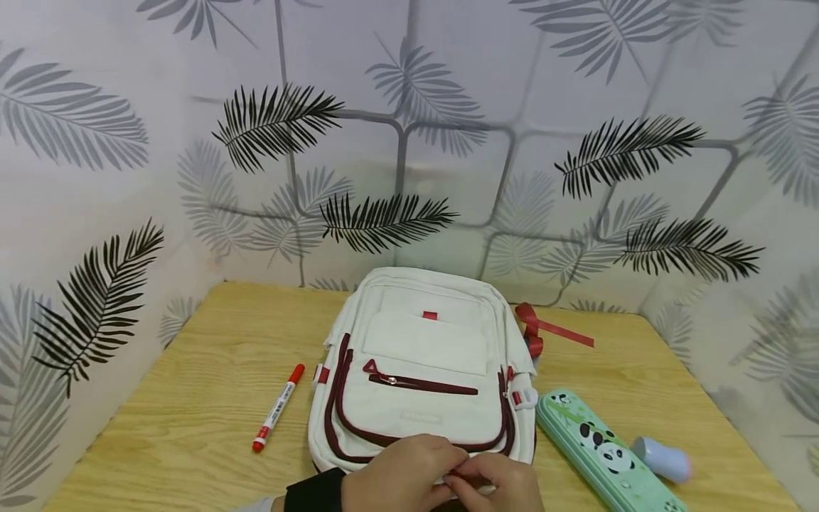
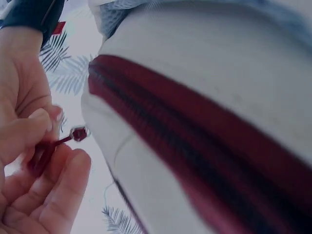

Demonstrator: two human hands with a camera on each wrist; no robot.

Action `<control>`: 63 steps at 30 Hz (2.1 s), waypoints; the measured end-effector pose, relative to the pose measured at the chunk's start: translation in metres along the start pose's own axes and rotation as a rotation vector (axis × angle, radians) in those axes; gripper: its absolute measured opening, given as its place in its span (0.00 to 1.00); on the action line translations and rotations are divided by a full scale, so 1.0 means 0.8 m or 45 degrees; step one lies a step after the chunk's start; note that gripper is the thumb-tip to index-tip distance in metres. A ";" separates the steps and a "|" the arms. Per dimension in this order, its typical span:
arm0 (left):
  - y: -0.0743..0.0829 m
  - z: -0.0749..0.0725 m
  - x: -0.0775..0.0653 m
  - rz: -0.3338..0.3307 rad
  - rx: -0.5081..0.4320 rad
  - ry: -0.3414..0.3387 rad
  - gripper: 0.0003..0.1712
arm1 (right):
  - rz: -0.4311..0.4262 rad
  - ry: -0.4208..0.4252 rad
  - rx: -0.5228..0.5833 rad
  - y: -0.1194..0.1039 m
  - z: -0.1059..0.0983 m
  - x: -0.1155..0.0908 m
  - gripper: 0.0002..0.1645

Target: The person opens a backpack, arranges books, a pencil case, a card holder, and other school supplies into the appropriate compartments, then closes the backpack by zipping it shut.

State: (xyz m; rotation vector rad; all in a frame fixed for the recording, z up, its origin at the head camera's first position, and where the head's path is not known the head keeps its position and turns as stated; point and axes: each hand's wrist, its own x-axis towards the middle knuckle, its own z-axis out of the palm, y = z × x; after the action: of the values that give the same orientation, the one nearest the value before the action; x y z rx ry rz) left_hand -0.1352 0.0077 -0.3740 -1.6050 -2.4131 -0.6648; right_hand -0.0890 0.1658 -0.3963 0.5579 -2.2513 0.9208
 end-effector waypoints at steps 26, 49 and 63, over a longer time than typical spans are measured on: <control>-0.018 0.015 -0.020 0.279 0.208 0.212 0.04 | -0.083 -0.950 -0.140 0.064 -0.051 0.029 0.09; -0.041 0.015 -0.054 0.338 0.217 0.304 0.09 | -0.539 -0.552 -0.112 0.082 -0.042 0.013 0.05; -0.054 0.008 -0.072 0.302 0.134 0.299 0.11 | -0.548 -0.402 -0.130 0.097 -0.053 0.006 0.21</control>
State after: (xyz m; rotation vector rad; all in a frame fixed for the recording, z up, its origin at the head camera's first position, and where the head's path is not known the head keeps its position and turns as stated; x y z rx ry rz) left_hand -0.1500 -0.0512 -0.4129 -1.6347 -2.0196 -0.6322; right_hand -0.1212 0.2478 -0.4052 1.1512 -2.2952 0.5246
